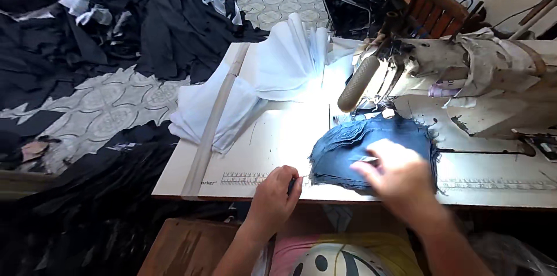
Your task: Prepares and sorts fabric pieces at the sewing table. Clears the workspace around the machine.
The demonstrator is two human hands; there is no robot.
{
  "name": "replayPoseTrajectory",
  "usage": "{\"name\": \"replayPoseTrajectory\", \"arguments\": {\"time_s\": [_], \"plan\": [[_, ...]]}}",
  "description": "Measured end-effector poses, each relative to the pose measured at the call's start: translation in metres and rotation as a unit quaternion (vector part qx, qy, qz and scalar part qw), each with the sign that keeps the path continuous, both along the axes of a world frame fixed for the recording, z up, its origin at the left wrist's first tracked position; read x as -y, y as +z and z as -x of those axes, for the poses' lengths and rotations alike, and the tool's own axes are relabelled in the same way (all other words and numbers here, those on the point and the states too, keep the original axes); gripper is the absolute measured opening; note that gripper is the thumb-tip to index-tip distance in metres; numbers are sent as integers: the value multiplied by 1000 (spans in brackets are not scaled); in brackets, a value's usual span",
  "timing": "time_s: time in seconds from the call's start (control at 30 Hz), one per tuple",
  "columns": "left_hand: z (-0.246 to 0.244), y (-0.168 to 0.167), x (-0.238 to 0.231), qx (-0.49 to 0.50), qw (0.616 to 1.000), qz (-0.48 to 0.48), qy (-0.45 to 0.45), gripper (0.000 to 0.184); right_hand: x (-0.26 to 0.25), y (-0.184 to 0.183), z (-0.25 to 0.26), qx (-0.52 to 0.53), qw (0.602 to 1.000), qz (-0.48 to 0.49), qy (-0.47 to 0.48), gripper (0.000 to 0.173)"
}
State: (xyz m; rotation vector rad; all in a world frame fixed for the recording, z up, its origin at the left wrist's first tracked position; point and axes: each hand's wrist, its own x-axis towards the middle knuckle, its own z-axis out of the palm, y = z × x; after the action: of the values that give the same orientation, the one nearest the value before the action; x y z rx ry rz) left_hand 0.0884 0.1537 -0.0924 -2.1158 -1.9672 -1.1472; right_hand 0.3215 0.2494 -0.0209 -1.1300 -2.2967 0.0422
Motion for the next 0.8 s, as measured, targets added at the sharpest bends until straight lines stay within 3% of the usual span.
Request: {"name": "replayPoseTrajectory", "arguments": {"time_s": [0.07,0.17,0.27,0.37,0.43,0.5,0.57,0.63,0.73,0.8], "plan": [[-4,2,0,2,1000,-9,-7,26,15,-25,44,46,993,2,107,28],[-9,2,6,33,999,-3,-17,27,14,-43,68,135,973,133,132,28],[-6,0,15,194,978,-2,-71,22,9,-37,50,16,979,139,150,37],[-19,9,19,440,880,-32,-177,9,31,-34,45,-170,934,199,242,44],[-31,18,14,540,808,-86,-219,12,49,-40,55,-201,909,241,274,33],[-36,23,6,584,770,-140,-215,12,52,-48,59,-219,910,225,272,19],[-37,13,6,560,788,-120,-227,24,49,-42,54,-248,905,199,283,13],[-37,-8,20,468,845,-14,-257,40,48,-19,40,-307,886,168,305,20],[-28,-31,44,309,909,139,-242,29,34,21,-7,-408,859,105,293,12],[-12,-38,50,267,923,151,-231,30,0,24,-56,-442,840,53,310,15]]}}
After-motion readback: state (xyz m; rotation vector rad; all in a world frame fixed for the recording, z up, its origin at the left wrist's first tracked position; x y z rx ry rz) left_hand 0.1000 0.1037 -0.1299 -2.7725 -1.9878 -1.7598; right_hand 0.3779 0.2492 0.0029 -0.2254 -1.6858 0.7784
